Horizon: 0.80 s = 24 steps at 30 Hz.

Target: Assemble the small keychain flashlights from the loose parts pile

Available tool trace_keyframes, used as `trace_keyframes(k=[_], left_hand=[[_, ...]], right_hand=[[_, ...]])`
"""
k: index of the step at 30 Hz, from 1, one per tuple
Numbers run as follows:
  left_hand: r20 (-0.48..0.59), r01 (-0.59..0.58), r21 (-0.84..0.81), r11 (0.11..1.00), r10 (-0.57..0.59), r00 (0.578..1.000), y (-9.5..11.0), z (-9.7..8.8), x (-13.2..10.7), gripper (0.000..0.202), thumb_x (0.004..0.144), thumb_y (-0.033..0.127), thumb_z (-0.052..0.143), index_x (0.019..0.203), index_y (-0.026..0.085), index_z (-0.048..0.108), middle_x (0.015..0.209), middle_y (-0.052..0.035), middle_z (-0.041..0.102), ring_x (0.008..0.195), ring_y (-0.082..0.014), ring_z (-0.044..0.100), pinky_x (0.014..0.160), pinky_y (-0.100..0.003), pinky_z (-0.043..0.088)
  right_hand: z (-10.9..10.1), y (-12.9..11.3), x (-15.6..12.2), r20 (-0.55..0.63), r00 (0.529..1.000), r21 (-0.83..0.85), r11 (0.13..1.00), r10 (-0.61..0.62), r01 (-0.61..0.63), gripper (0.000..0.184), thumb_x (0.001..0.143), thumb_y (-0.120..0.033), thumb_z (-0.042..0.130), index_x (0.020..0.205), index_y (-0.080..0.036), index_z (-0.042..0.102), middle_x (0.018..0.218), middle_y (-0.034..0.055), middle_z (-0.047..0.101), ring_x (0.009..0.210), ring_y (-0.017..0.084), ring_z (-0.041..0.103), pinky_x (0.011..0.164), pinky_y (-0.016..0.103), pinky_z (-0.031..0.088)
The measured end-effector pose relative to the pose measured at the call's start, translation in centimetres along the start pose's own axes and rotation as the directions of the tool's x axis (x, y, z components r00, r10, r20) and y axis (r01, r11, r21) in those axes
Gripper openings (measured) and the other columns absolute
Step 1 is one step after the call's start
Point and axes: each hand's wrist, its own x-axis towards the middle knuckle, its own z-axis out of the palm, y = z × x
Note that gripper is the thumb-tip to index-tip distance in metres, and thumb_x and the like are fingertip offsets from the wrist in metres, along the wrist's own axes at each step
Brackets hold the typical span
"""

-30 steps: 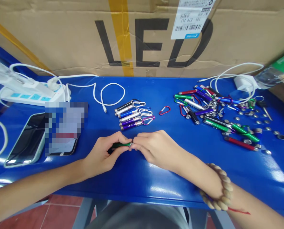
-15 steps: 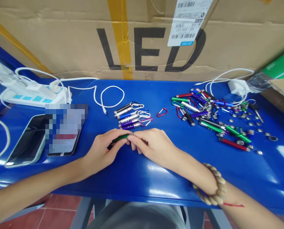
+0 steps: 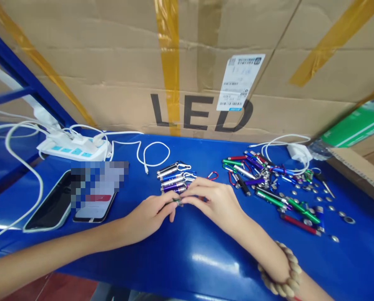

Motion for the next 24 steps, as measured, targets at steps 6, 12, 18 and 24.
trace_keyframes(k=[6,12,18,24], left_hand=[[-0.018,-0.056,-0.172,0.984,0.054,0.998,0.3,0.4,0.2,0.023,0.092,0.02,0.033,0.08,0.018,0.053,0.064,0.0035,0.058,0.064,-0.0119,0.056,0.067,-0.024,0.04],[0.033,-0.07,-0.123,0.99,0.075,0.997,-0.1,-1.0,-0.2,0.024,0.092,0.021,0.034,0.075,0.019,0.051,0.061,0.0054,0.05,0.058,-0.0099,0.048,0.06,-0.022,0.035],[0.054,-0.061,-0.085,0.994,0.066,0.996,0.1,-1.6,-0.3,0.019,0.091,0.021,0.038,0.084,0.02,0.056,0.063,0.0055,0.049,0.057,-0.01,0.045,0.058,-0.022,0.033],[0.049,-0.098,-0.09,0.991,0.103,0.993,-0.2,-1.4,-0.3,0.021,0.092,0.021,0.037,0.097,0.019,0.057,0.063,0.0052,0.049,0.057,-0.0104,0.046,0.058,-0.022,0.034]], right_hand=[[-0.6,-0.2,0.2,0.059,0.994,0.1,0.992,-0.089,0.082,0.012,0.082,-0.023,0.061,0.087,-0.02,0.071,0.083,0.0017,0.066,0.074,0.009,0.063,0.067,0.017,0.05],[0.1,-0.9,0.3,-0.007,0.999,0.161,0.986,-0.041,0.042,0.01,0.079,-0.019,0.064,0.085,-0.018,0.072,0.082,0.0025,0.068,0.074,0.01,0.064,0.069,0.018,0.051],[0.3,-1.4,0.7,-0.069,0.991,0.254,0.963,0.116,-0.095,0.008,0.071,-0.023,0.071,0.071,-0.015,0.073,0.068,0.0026,0.069,0.061,0.011,0.062,0.053,0.017,0.049],[0.1,-1.0,0.7,0.049,0.969,0.302,0.921,0.242,-0.245,0.012,0.069,-0.029,0.073,0.072,-0.017,0.074,0.066,0.002,0.068,0.057,0.011,0.06,0.046,0.018,0.044]])
